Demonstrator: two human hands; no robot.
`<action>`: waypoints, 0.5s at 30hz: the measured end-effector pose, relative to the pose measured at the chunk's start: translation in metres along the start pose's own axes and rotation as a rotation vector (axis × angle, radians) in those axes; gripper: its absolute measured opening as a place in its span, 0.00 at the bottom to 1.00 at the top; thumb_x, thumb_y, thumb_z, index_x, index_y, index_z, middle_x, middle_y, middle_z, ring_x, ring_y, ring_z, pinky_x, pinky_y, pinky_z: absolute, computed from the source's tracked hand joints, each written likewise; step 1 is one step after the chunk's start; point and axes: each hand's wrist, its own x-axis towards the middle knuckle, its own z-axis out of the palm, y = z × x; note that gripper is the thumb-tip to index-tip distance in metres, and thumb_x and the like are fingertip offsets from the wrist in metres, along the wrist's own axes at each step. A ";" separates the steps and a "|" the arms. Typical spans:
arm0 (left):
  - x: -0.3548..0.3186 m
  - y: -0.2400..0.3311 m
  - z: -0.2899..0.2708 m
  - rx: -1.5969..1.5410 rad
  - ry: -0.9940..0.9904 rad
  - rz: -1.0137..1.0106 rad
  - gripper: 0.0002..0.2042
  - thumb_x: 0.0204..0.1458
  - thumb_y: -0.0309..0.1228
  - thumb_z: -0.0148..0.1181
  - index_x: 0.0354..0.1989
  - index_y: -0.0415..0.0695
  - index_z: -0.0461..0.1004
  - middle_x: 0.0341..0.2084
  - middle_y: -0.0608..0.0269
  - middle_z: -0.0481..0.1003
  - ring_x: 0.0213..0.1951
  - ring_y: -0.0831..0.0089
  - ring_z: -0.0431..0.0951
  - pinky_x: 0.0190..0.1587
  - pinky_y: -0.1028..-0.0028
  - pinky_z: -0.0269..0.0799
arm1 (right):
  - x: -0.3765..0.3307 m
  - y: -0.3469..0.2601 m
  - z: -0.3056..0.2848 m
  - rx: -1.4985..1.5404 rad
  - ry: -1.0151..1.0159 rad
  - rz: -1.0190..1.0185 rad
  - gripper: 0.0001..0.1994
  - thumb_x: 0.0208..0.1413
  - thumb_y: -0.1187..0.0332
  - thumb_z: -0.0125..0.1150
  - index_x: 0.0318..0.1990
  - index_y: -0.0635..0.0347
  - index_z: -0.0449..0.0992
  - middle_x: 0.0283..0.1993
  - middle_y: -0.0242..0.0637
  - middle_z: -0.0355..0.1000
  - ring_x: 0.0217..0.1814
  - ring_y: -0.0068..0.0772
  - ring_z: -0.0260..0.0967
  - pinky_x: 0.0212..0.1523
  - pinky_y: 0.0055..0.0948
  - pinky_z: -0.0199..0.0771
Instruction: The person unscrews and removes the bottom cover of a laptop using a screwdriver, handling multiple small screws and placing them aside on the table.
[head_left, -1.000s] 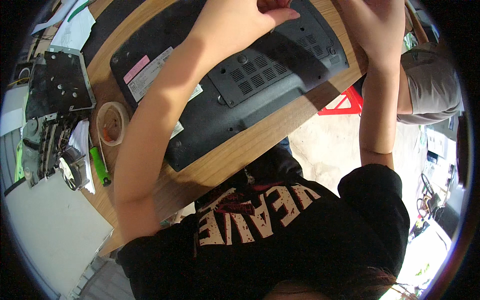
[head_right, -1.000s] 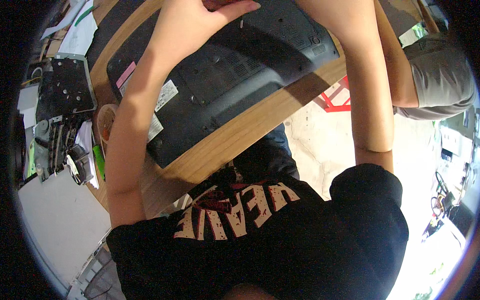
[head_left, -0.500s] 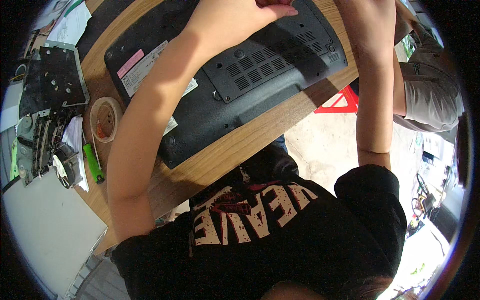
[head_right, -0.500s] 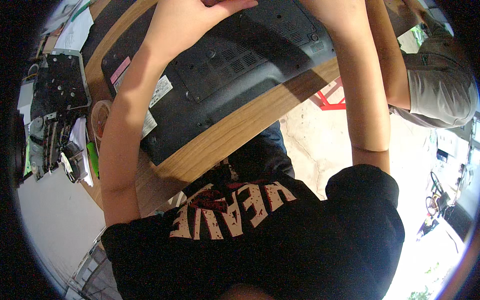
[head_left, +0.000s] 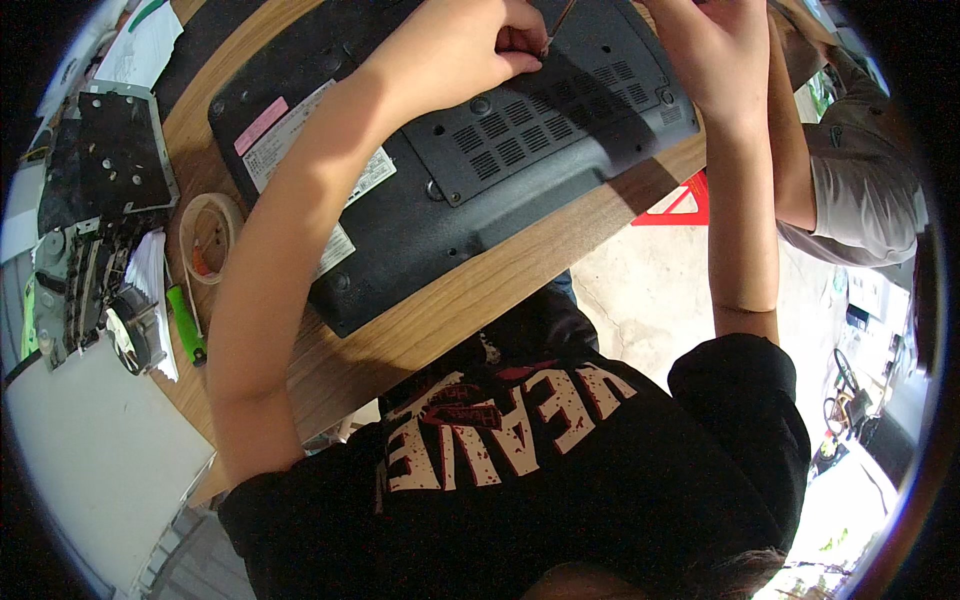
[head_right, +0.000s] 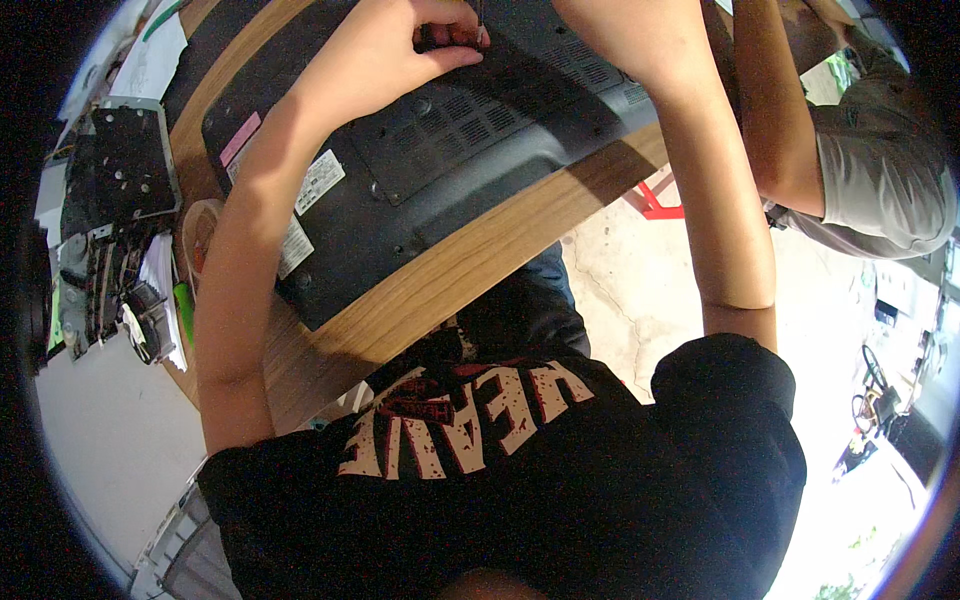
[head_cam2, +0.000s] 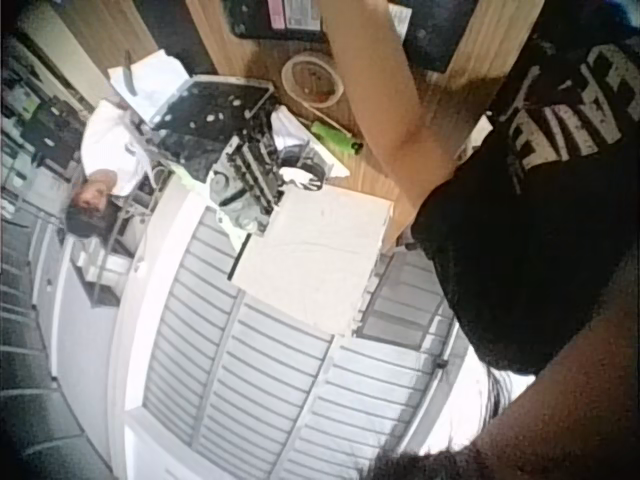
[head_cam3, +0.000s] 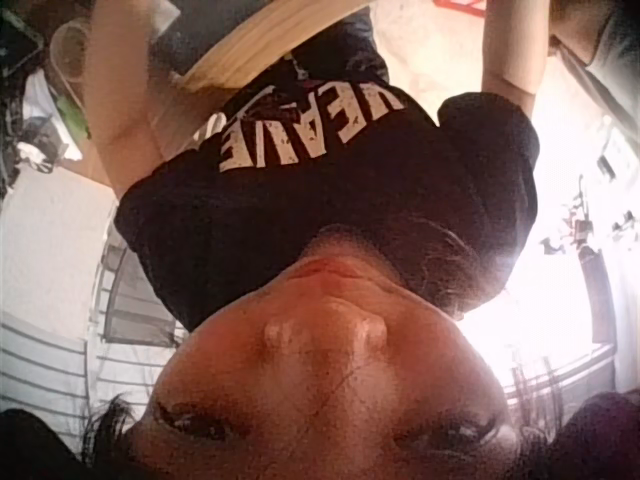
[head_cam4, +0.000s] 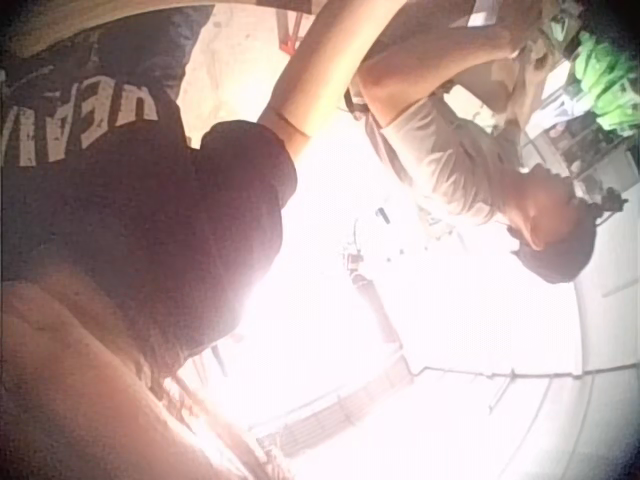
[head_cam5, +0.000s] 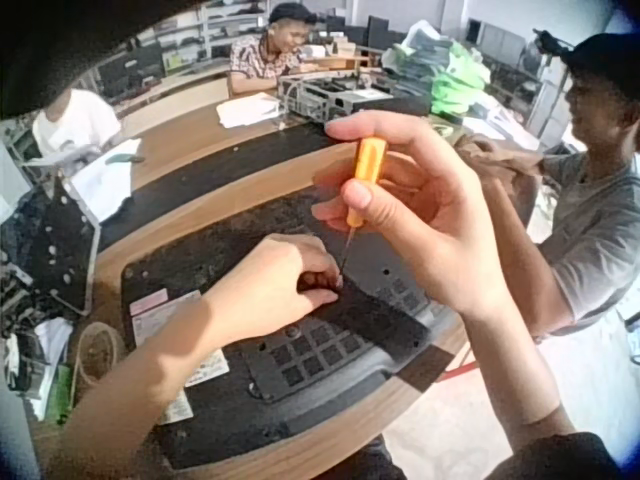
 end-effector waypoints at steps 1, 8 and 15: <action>0.000 -0.003 0.001 0.032 0.005 0.040 0.07 0.43 0.22 0.64 0.32 0.35 0.77 0.30 0.51 0.76 0.35 0.55 0.77 0.41 0.65 0.73 | 0.001 0.003 0.002 0.008 -0.007 0.003 0.18 0.61 0.73 0.57 0.58 0.62 0.65 0.46 0.42 0.74 0.46 0.29 0.75 0.47 0.27 0.78; -0.001 -0.028 0.021 0.396 0.139 0.304 0.06 0.52 0.28 0.59 0.33 0.38 0.74 0.30 0.58 0.75 0.36 0.61 0.77 0.42 0.65 0.73 | 0.001 0.000 0.009 0.059 0.086 -0.046 0.17 0.61 0.75 0.55 0.57 0.64 0.65 0.43 0.40 0.74 0.42 0.28 0.75 0.44 0.26 0.77; -0.010 -0.017 0.017 0.629 0.187 0.298 0.09 0.50 0.34 0.60 0.30 0.42 0.70 0.30 0.59 0.70 0.38 0.61 0.75 0.37 0.65 0.70 | -0.011 -0.021 -0.005 -0.166 0.409 -0.100 0.17 0.65 0.74 0.48 0.60 0.63 0.62 0.51 0.48 0.71 0.53 0.37 0.71 0.53 0.36 0.76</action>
